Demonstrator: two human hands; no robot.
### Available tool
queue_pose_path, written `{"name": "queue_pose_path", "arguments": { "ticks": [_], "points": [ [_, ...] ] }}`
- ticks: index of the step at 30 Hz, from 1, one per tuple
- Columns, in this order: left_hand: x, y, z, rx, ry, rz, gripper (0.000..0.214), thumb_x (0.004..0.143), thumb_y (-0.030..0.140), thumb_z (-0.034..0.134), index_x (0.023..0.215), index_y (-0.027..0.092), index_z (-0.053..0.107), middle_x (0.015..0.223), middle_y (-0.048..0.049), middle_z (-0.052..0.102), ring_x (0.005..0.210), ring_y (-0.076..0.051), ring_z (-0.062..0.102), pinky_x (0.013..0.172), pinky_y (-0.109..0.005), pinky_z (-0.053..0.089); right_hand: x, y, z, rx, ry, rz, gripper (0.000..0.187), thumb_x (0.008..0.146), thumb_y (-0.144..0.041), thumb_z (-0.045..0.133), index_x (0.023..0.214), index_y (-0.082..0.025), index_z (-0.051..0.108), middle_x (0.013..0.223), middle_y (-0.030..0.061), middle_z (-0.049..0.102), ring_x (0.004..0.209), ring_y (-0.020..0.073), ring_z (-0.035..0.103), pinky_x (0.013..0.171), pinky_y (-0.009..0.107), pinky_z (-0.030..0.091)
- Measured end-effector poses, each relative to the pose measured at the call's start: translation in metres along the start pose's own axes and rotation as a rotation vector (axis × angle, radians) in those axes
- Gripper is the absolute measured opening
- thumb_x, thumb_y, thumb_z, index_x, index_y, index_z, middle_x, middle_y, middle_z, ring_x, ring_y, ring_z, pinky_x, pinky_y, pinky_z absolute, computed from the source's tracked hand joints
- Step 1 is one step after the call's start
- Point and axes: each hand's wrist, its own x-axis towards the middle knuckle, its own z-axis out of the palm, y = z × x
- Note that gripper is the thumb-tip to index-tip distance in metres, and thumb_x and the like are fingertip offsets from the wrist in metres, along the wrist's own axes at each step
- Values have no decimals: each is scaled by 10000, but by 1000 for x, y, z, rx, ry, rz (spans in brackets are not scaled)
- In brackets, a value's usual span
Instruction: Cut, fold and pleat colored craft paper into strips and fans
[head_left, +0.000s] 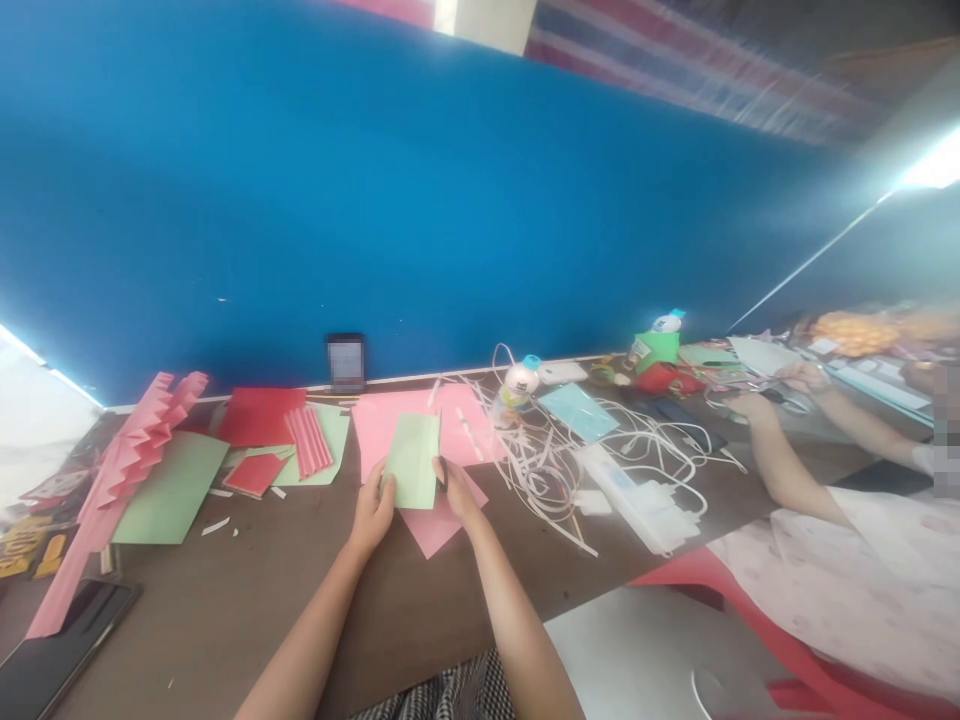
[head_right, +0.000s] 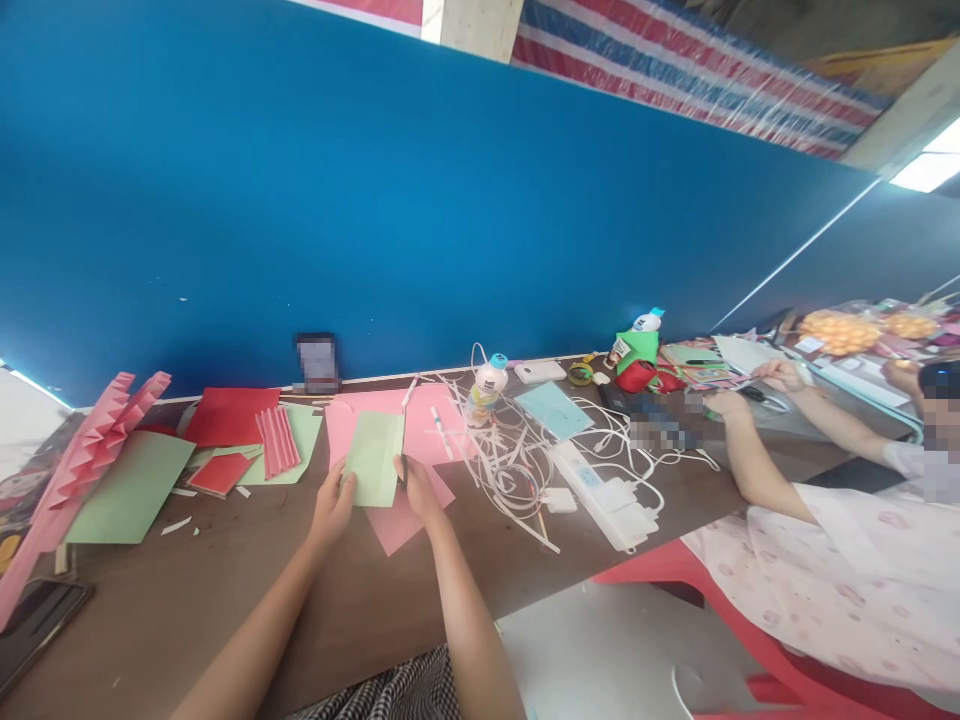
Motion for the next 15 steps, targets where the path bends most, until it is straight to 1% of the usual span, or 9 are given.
{"name": "queue_pose_path", "arguments": {
  "ticks": [3,10,15],
  "points": [
    [0,2,0,-10,-12,5,465,864,388,360,1276,175,385,1150,-109,560,1041,-215,526,835,-334,441,0,0,0,-9,9,17,509,788,-606,358,863,-160,593,776,37,614,750,205,516,714,314,404],
    [0,4,0,-16,-1,20,434,861,370,373,1241,166,427,1080,-106,593,1022,-219,537,826,-339,449,1,7,0,-35,45,51,549,744,-652,381,827,-157,603,739,40,616,742,210,519,690,322,409],
    [0,4,0,-26,-6,9,443,865,371,366,1257,169,407,1124,-110,572,1007,-210,542,815,-331,455,2,9,0,-46,53,43,542,752,-645,374,816,-156,597,745,37,610,727,200,509,674,317,408]
  ]
}}
